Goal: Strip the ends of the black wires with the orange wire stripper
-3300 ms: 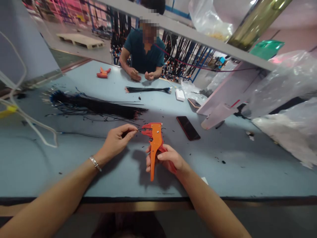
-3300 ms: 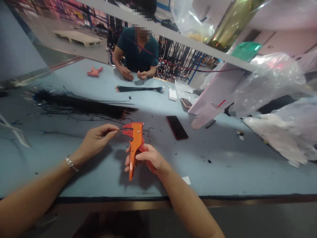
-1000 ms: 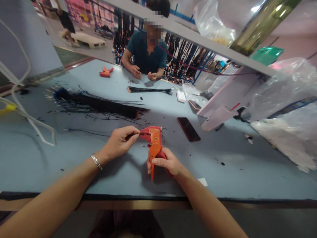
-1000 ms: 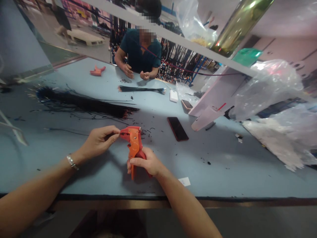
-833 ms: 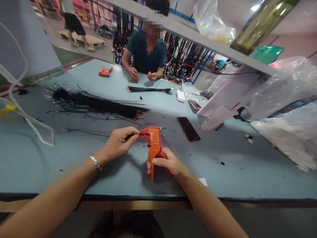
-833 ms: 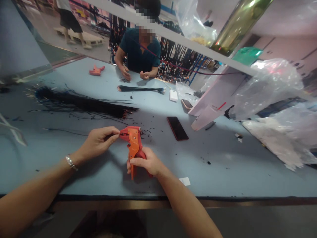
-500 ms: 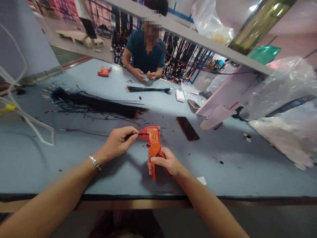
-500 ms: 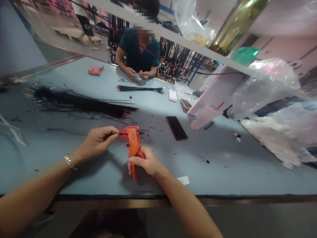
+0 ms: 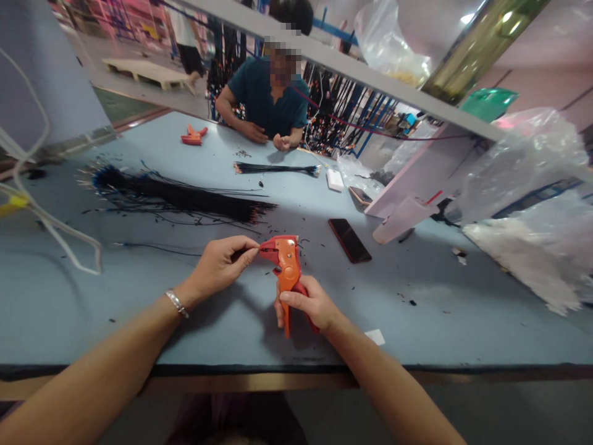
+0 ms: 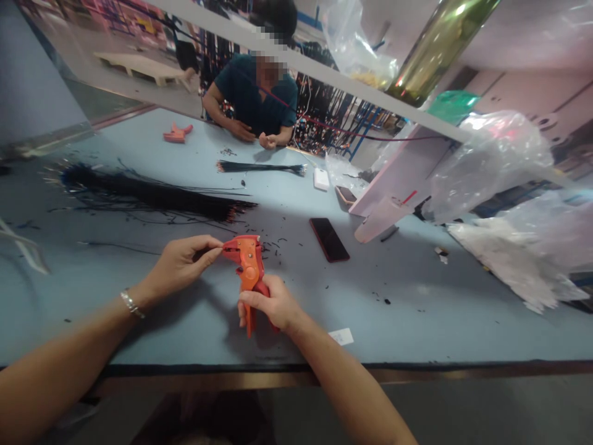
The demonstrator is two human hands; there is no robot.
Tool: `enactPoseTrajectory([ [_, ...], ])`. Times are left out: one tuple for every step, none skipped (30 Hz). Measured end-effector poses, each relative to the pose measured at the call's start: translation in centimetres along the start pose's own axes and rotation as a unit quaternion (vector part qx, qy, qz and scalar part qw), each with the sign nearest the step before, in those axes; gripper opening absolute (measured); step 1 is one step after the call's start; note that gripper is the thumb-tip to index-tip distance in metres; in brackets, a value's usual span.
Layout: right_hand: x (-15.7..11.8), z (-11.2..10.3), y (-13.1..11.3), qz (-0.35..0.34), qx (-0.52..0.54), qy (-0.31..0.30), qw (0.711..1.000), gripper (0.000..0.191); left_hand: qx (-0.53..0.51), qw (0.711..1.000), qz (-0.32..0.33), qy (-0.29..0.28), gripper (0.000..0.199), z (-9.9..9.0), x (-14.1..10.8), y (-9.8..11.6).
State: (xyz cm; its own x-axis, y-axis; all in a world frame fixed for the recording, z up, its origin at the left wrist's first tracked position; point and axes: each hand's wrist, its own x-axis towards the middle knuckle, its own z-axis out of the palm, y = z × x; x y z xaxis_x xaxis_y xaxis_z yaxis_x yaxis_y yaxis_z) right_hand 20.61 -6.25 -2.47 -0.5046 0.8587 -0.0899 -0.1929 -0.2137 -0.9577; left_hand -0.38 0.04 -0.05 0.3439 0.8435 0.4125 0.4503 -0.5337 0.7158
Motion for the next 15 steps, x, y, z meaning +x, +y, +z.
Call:
enactPoseTrajectory([
  [-0.01, 0.01, -0.02, -0.002, 0.003, 0.005, 1.000, 0.033, -0.001, 1.000, -0.002, 0.004, 0.024, 0.00, 0.03, -0.04],
  [-0.02, 0.01, -0.03, -0.004, 0.006, 0.010, 1.000, 0.033, -0.002, 1.000, -0.003, 0.007, 0.024, 0.00, 0.06, -0.10],
  [-0.03, 0.02, -0.03, -0.005, 0.008, 0.014, 1.000, 0.033, -0.002, 1.000, -0.005, 0.009, 0.025, 0.00, 0.07, -0.17],
  [-0.03, 0.03, -0.01, -0.005, 0.011, 0.016, 1.000, 0.033, -0.002, 1.000, -0.006, 0.010, 0.025, 0.00, 0.08, -0.23],
  [-0.01, 0.04, 0.04, -0.004, 0.012, 0.018, 1.000, 0.033, -0.002, 1.000, -0.006, 0.010, 0.025, -0.01, 0.08, -0.28],
  [0.01, 0.06, 0.11, -0.003, 0.013, 0.020, 1.000, 0.033, -0.001, 1.000, -0.008, 0.011, 0.026, 0.00, 0.08, -0.31],
  [0.05, 0.10, 0.20, -0.002, 0.014, 0.024, 1.000, 0.034, -0.001, 1.000, -0.009, 0.011, 0.026, 0.00, 0.07, -0.31],
  [0.09, 0.14, 0.31, -0.002, 0.015, 0.030, 0.999, 0.034, 0.000, 1.000, -0.011, 0.011, 0.026, 0.02, 0.06, -0.29],
  [0.14, 0.20, 0.43, -0.002, 0.016, 0.036, 0.999, 0.034, 0.002, 1.000, -0.013, 0.008, 0.026, 0.04, 0.05, -0.24],
  [0.19, 0.27, 0.54, -0.002, 0.018, 0.043, 0.999, 0.034, 0.003, 1.000, -0.017, 0.005, 0.027, 0.06, 0.04, -0.18],
  [0.24, 0.36, 0.65, -0.001, 0.019, 0.049, 0.999, 0.035, 0.005, 1.000, -0.021, 0.002, 0.027, 0.08, 0.03, -0.10],
  [0.28, 0.46, 0.73, 0.000, 0.020, 0.054, 0.998, 0.035, 0.007, 1.000, -0.027, -0.001, 0.028, 0.10, 0.02, -0.01],
  [0.30, 0.58, 0.79, 0.002, 0.019, 0.057, 0.998, 0.036, 0.008, 0.999, -0.033, -0.002, 0.029, 0.12, 0.01, 0.08],
  [0.31, 0.71, 0.83, 0.004, 0.017, 0.060, 0.998, 0.036, 0.009, 0.999, -0.040, -0.002, 0.030, 0.13, -0.01, 0.16],
  [0.31, 0.84, 0.85, 0.006, 0.015, 0.062, 0.998, 0.036, 0.008, 0.999, -0.046, -0.002, 0.030, 0.14, -0.03, 0.22],
])
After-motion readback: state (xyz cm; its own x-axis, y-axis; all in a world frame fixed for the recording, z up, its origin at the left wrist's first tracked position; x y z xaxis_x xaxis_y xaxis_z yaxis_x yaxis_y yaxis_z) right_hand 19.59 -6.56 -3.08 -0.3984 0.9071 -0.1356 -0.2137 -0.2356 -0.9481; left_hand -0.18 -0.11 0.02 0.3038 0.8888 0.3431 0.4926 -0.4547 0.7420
